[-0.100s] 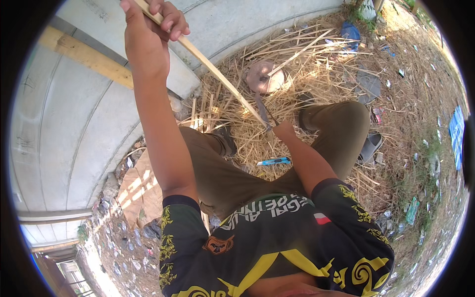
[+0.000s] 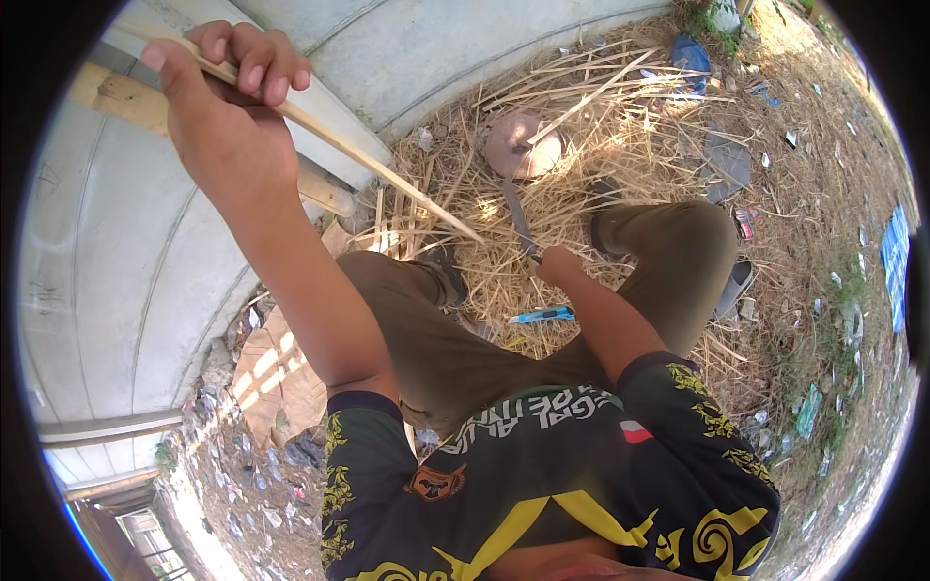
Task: The person sits on the ground and uses a knife to shave a long bamboo strip, removing the outer layer to create a thin, flexible piece. They repeatedly scrape the bamboo with the blade, occasionally switching hands or adjusting the strip's position.
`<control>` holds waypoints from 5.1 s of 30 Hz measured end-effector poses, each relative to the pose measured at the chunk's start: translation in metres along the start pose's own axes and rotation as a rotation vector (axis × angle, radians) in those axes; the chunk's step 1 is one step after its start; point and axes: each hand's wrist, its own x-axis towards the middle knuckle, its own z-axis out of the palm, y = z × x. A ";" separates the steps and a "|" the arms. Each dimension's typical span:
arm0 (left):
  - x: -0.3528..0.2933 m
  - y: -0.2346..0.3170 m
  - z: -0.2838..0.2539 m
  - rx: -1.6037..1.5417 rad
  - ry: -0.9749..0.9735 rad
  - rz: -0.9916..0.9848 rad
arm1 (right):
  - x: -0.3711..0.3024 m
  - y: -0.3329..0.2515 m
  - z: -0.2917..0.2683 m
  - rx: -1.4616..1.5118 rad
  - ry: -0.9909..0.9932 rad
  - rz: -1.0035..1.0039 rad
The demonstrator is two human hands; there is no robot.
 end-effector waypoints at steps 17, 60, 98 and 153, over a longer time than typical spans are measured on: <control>0.015 -0.206 -0.004 0.025 0.312 0.354 | 0.068 -0.038 0.078 0.267 0.143 0.356; 0.095 -0.169 0.052 -0.139 0.160 0.191 | -0.002 -0.129 -0.144 0.736 0.226 -0.190; 0.082 -0.164 0.044 -0.359 0.013 0.064 | 0.027 -0.109 -0.092 1.179 0.134 0.198; 0.085 -0.186 0.045 -0.171 0.108 0.444 | -0.025 -0.147 -0.207 0.775 0.317 -0.251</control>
